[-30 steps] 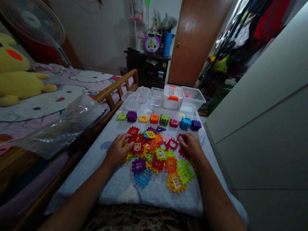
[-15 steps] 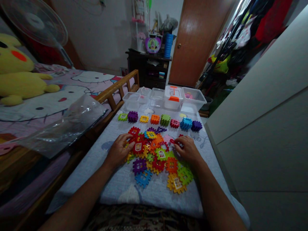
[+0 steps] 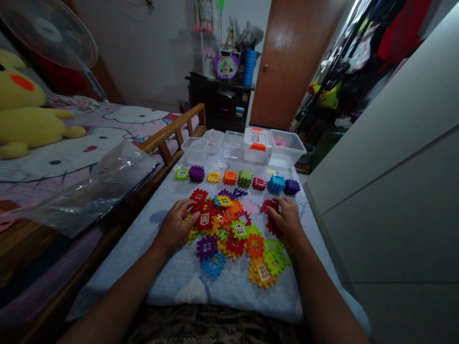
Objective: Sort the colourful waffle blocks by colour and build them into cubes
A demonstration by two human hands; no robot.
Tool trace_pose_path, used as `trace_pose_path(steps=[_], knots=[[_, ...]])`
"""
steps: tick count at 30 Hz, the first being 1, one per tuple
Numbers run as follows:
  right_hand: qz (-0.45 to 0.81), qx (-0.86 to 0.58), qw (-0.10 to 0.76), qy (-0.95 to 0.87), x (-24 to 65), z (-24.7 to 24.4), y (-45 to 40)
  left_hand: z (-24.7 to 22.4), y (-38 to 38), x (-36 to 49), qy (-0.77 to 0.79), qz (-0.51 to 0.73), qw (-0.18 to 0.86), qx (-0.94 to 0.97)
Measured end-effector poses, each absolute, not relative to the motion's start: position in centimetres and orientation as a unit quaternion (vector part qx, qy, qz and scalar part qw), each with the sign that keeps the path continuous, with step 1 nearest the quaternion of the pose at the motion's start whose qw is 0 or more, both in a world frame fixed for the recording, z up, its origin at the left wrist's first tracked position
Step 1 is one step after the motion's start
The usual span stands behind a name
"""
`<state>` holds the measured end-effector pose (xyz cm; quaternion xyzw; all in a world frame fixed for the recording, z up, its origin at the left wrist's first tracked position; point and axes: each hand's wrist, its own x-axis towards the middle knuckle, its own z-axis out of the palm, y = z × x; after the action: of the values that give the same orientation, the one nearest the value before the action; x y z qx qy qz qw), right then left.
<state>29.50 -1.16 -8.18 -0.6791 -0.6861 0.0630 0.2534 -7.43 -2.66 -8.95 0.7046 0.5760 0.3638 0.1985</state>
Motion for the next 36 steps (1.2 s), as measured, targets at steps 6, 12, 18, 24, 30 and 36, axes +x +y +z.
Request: trace_pose_path(steps=[6,12,18,24,30,36], knots=[[0.038,-0.683,0.168,-0.710,29.2,-8.4,-1.5,-8.9,-2.7,-7.4,0.575,0.364,0.196,0.706],[0.039,-0.692,0.209,-0.690,29.6,-8.5,-0.8,-8.8,-2.7,-7.4,0.578,0.362,0.197,0.705],[0.052,-0.707,0.206,-0.674,30.4,-8.7,-0.4,-8.9,-2.6,-7.5,0.575,0.361,0.195,0.708],[0.057,-0.707,0.180,-0.681,30.1,-8.7,-0.7,-8.9,-2.7,-7.5,0.578,0.362,0.200,0.703],[0.043,-0.707,0.164,-0.686,30.2,-8.8,-0.7,-8.9,-2.7,-7.4,0.575,0.364,0.199,0.705],[0.042,-0.713,0.135,-0.687,30.0,-8.6,-0.5,-9.0,-2.8,-7.5,0.575,0.366,0.201,0.704]])
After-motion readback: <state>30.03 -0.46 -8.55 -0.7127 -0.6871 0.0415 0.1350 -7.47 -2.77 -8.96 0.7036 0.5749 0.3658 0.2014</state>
